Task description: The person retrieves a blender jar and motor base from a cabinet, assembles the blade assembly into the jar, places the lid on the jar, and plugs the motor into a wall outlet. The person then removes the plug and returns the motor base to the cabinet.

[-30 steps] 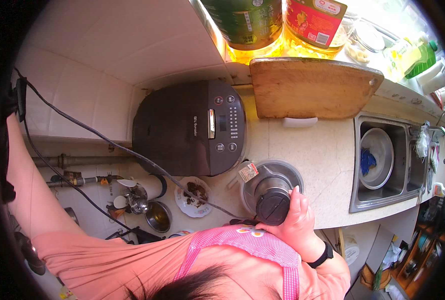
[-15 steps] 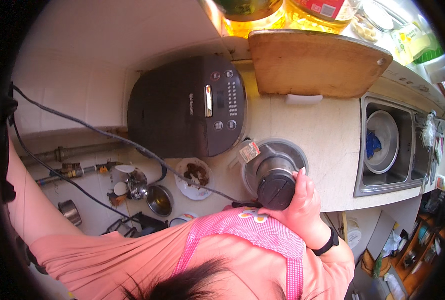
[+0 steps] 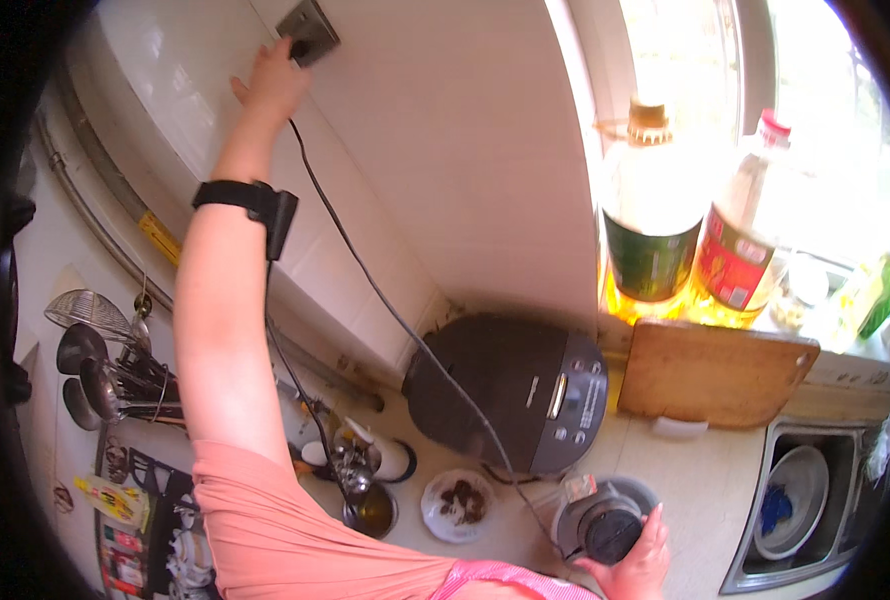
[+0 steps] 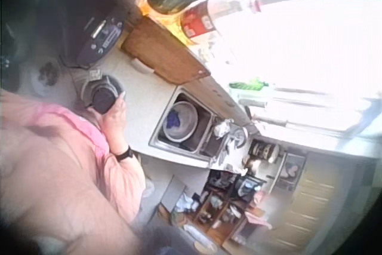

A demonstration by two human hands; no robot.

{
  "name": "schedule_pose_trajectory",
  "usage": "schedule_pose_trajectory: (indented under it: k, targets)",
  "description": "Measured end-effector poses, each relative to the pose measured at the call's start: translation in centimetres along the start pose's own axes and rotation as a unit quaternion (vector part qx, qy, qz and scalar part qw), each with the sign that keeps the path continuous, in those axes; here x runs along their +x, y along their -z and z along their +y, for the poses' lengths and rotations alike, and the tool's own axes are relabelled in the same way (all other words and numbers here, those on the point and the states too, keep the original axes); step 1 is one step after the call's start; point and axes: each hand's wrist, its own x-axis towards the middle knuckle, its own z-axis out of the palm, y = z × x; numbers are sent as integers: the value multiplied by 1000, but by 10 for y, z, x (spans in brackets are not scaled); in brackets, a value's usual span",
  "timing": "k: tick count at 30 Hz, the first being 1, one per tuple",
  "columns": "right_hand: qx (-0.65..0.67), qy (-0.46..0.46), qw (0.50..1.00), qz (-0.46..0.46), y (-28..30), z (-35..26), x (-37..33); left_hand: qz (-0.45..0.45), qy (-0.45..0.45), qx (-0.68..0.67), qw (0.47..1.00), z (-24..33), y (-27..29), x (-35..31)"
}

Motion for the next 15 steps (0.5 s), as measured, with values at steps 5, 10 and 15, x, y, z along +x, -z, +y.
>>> schedule_pose_trajectory:
  k: [5,10,15]
  targets:
    - [62,-33,997,-29,6,-5,2,-26,29,-39,998,22,2,5]
    - [50,-55,997,-36,6,-5,4,0,48,-4,999,37,-11,14]
    - [8,24,1000,4,0,2,5,41,-22,49,998,24,-8,14]
